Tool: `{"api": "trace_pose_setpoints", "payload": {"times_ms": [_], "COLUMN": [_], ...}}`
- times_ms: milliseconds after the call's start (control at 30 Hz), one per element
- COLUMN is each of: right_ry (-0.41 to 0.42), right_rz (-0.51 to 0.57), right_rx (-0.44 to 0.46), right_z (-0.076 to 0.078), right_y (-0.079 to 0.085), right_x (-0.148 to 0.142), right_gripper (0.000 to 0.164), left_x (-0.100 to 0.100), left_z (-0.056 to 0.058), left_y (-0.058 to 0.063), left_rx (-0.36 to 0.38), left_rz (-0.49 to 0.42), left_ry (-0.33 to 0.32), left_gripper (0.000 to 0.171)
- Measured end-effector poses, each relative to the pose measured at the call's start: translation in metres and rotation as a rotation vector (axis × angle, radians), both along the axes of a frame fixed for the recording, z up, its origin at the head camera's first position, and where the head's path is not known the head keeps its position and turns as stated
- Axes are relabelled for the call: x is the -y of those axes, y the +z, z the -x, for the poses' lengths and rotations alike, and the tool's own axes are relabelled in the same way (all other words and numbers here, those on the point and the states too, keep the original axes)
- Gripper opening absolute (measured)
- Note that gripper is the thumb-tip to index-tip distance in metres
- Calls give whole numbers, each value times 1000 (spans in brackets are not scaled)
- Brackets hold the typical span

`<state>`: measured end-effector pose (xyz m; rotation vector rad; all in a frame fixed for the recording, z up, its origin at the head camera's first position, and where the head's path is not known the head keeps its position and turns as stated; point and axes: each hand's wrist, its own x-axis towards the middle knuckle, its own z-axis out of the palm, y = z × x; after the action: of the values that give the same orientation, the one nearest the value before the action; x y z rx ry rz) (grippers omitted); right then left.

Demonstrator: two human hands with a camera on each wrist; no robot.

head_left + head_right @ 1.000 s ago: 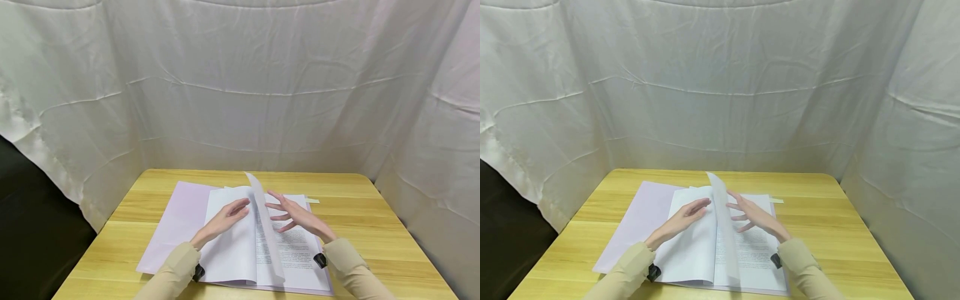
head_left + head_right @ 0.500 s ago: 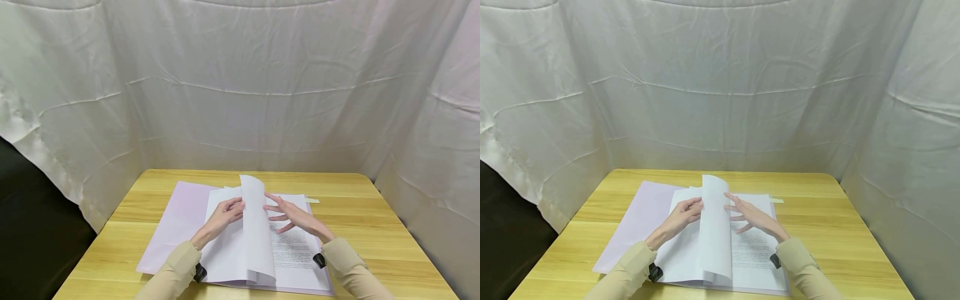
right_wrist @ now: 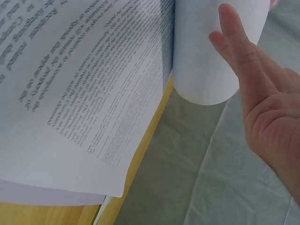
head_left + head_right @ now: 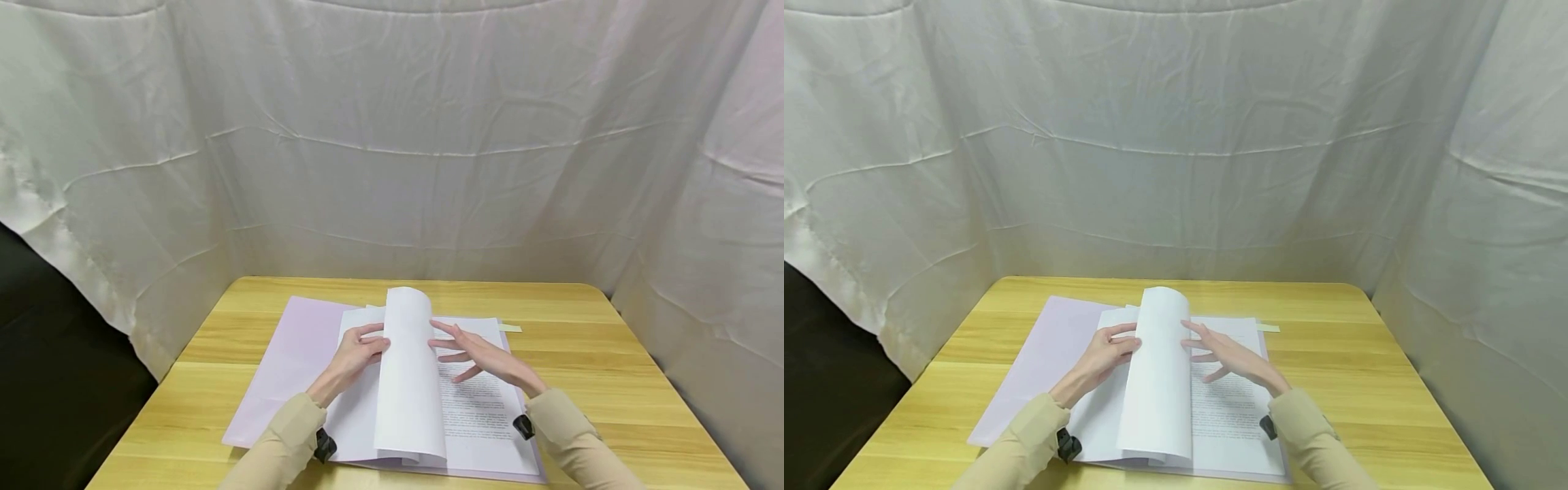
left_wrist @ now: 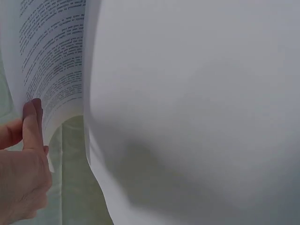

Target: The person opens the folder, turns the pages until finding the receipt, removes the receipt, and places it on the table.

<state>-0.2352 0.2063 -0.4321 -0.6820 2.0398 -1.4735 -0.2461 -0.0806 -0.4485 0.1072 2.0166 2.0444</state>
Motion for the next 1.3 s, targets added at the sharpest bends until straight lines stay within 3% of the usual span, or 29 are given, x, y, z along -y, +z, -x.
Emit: {"api": "trace_pose_setpoints", "payload": {"times_ms": [267,433,533,700,1033,1300], "right_ry": [8,6,-20,-69,-135,-247], "right_rz": [39,56,44,-1,-49,-103], "right_rx": [-11,-10,-8,-8,-2,-57], "right_z": [1,5,7,10,17,30], "right_y": [-5,-11,-15,-19,-28,-32], "right_x": [-10,-19,-25,-34,-50,-57], "right_gripper": [58,56,56,58,60,60], "left_x": [10,20,28,42,64,74], "left_z": [3,6,7,10,14,15], "left_y": [-5,-9,-11,-15,-22,-28], "left_rx": [59,82,90,68,-78,-196], "left_rz": [57,50,97,263,680,826], "left_ry": [140,178,184,168,128,128], "left_gripper": [55,59,60,60,58,54]}}
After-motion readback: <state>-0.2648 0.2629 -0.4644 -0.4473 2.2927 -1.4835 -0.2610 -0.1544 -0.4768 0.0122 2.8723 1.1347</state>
